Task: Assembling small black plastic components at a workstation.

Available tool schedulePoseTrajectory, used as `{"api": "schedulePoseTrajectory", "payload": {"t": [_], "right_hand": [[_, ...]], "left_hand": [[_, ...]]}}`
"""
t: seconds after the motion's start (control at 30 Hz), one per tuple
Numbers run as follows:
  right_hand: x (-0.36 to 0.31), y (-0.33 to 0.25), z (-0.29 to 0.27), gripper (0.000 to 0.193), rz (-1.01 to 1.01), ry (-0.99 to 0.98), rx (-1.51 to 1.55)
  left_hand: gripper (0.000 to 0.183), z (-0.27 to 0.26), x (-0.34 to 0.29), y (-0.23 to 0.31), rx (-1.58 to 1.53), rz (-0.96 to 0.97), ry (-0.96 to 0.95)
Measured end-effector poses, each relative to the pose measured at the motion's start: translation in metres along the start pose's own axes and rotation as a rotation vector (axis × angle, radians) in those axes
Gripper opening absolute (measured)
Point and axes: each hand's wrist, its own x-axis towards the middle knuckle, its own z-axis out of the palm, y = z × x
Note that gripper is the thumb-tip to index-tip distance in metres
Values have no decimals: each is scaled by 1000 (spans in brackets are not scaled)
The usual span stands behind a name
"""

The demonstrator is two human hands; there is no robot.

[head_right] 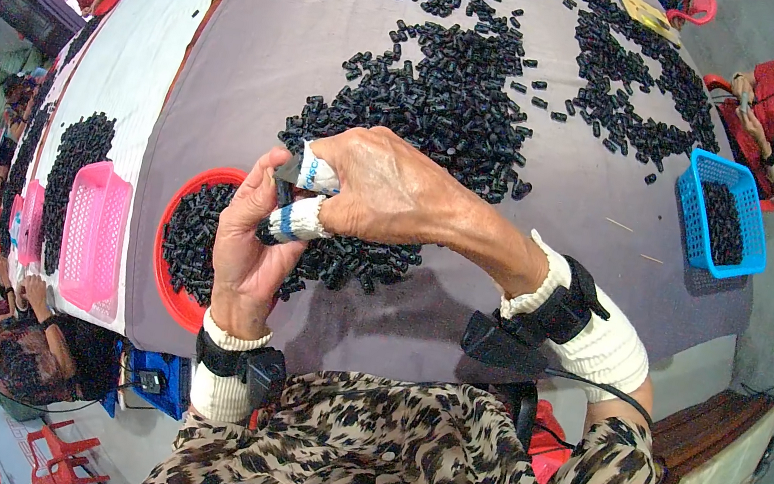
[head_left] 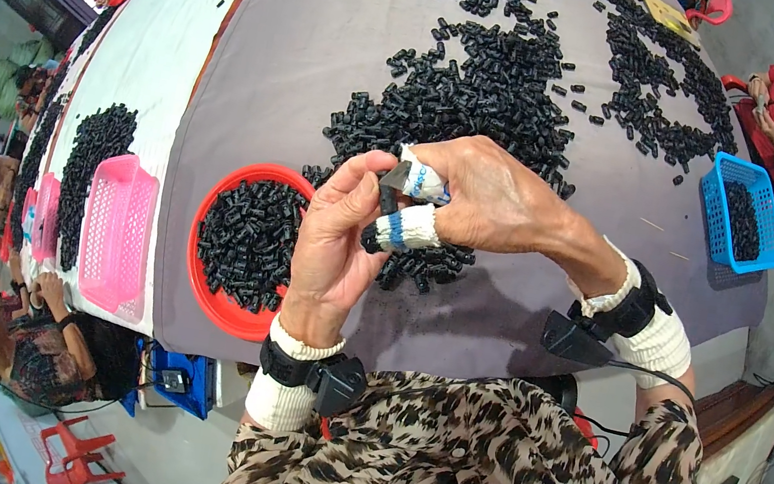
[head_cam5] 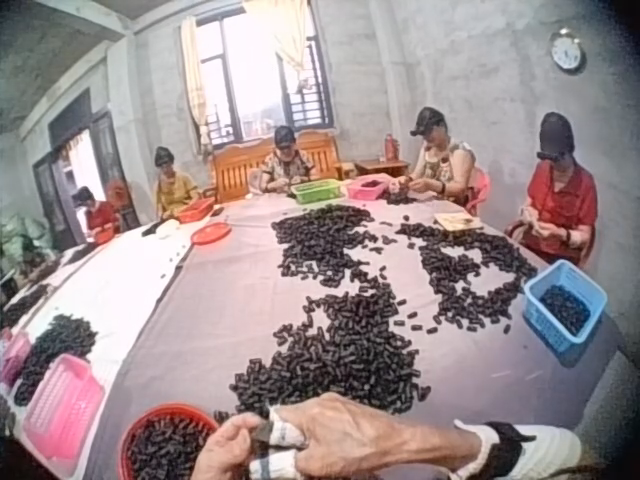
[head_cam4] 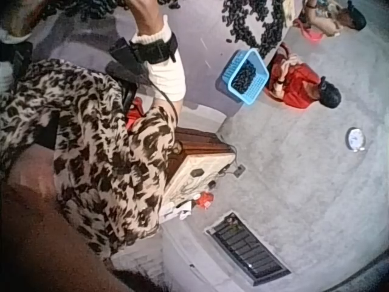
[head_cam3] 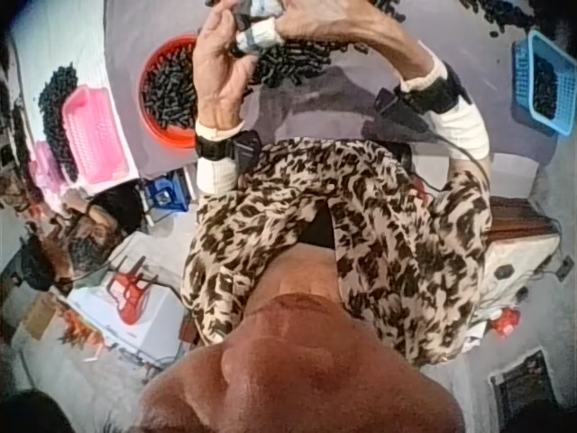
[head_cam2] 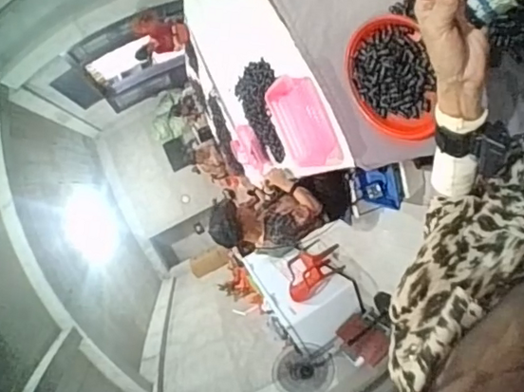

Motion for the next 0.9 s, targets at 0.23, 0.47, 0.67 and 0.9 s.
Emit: {"api": "schedulePoseTrajectory", "payload": {"t": [0.23, 0.47, 0.67, 0.9], "right_hand": [[-1, 11, 6, 35, -30, 25, -10], [-2, -1, 4, 27, -66, 130, 4], [1, 6, 10, 27, -115, 180, -6], [0, 1, 6, 30, -39, 181, 51]], "left_hand": [[25, -4, 0, -3, -36, 4, -35], [29, 5, 3, -3, -109, 14, 64], [28, 16, -1, 0, 89, 52, 121], [22, 19, 4, 0, 203, 48, 231]]}}
